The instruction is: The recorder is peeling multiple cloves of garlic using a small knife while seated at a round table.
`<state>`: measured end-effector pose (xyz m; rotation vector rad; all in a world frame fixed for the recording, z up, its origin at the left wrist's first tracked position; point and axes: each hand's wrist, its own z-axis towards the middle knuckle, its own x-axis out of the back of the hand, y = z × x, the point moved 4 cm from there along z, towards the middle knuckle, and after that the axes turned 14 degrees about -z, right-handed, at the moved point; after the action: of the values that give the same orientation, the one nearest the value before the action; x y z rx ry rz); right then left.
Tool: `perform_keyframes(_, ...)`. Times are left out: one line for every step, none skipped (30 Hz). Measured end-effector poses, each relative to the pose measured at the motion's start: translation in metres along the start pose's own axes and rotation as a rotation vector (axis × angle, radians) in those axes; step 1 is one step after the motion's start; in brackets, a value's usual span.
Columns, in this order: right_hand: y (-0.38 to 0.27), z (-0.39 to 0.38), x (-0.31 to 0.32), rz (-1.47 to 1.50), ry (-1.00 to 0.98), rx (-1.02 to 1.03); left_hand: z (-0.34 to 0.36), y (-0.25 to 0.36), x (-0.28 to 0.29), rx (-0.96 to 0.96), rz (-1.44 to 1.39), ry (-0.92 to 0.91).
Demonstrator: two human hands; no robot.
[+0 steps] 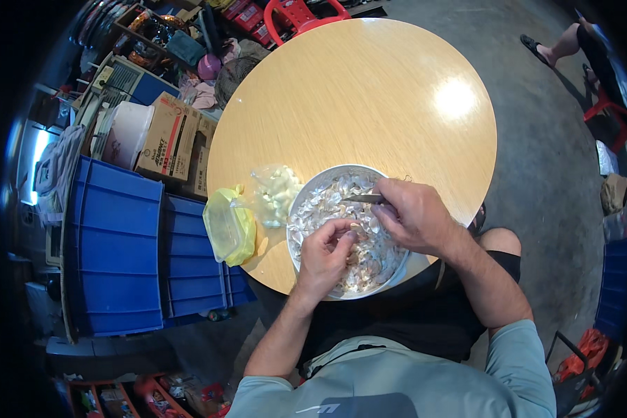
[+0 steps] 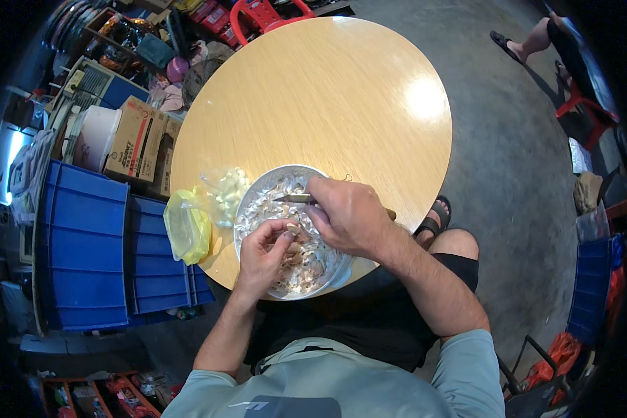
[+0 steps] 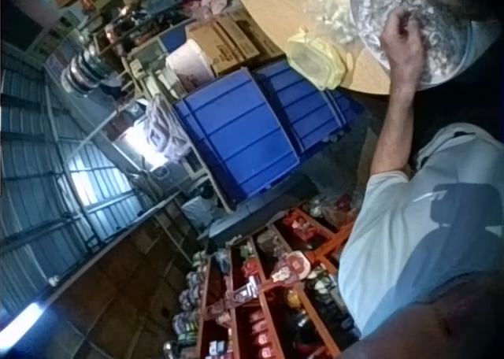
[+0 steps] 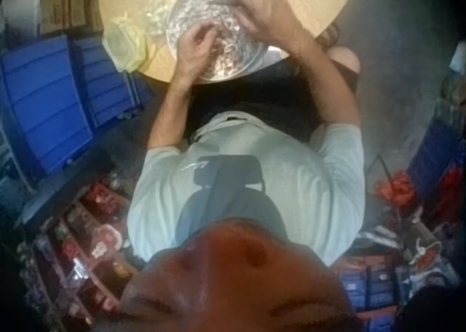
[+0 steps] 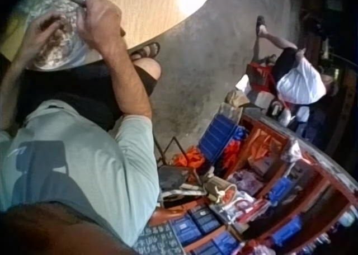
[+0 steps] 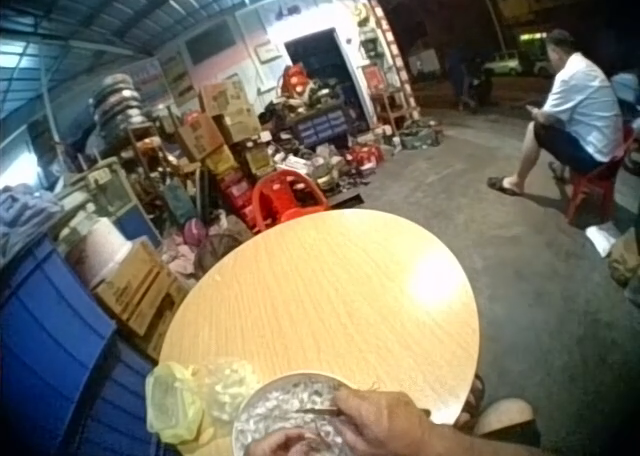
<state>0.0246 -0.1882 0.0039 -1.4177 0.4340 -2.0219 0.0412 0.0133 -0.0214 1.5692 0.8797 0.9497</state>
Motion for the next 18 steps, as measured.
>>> perform_keyframes(-0.004, 0.000, 0.001, -0.012, -0.018, 0.025, 0.000, 0.002, -0.002, 0.010, 0.004, 0.011)
perform_keyframes(-0.007, -0.001, 0.001, -0.024, -0.037, 0.049, -0.001, 0.006, -0.006, 0.009, 0.002, 0.012)
perform_keyframes(-0.008, -0.002, -0.001, -0.026, -0.038, 0.050, 0.000, 0.013, -0.011, -0.048, 0.048, 0.008)
perform_keyframes(-0.010, -0.003, -0.002, -0.009, -0.029, 0.095, 0.000, 0.017, -0.014, -0.105, 0.094, 0.003)
perform_keyframes(-0.012, -0.004, -0.003, 0.008, -0.021, 0.140, 0.000, 0.016, -0.015, -0.106, 0.093, 0.003)
perform_keyframes(-0.012, -0.004, -0.004, 0.007, -0.020, 0.141, -0.001, 0.016, -0.015, -0.151, 0.145, 0.027)
perform_keyframes(-0.011, -0.004, -0.004, 0.004, -0.015, 0.139, 0.000, 0.017, -0.016, -0.196, 0.198, 0.050)
perform_keyframes(-0.010, -0.004, -0.004, 0.002, -0.010, 0.137, 0.001, 0.016, -0.019, -0.198, 0.198, 0.049)
perform_keyframes(-0.010, -0.003, -0.003, 0.000, -0.008, 0.137, 0.002, 0.014, -0.021, -0.207, 0.015, 0.067)
perform_keyframes(-0.010, -0.002, -0.002, 0.007, -0.001, 0.129, 0.003, 0.014, -0.022, -0.214, -0.169, 0.084)
perform_keyframes(-0.010, -0.002, -0.001, 0.014, 0.007, 0.122, 0.004, 0.014, -0.022, -0.216, -0.169, 0.083)
perform_keyframes(-0.009, -0.002, -0.001, 0.013, 0.008, 0.120, 0.003, 0.014, -0.022, -0.195, -0.208, 0.096)
perform_keyframes(-0.009, -0.002, -0.003, 0.015, 0.019, 0.118, 0.004, 0.013, -0.022, -0.173, -0.247, 0.109)
perform_keyframes(-0.008, -0.002, -0.003, 0.016, 0.029, 0.117, 0.004, 0.014, -0.023, -0.173, -0.247, 0.107)
perform_keyframes(-0.009, -0.002, -0.003, 0.015, 0.029, 0.116, 0.004, 0.015, -0.023, -0.165, -0.277, 0.109)
perform_keyframes(-0.009, -0.001, -0.002, 0.001, 0.054, 0.125, 0.004, 0.016, -0.024, -0.157, -0.307, 0.110)
perform_keyframes(-0.010, -0.001, -0.001, -0.014, 0.078, 0.133, 0.004, 0.018, -0.025, -0.157, -0.308, 0.110)
perform_keyframes(-0.010, -0.001, -0.001, -0.015, 0.079, 0.134, 0.004, 0.022, -0.027, -0.158, -0.344, 0.105)
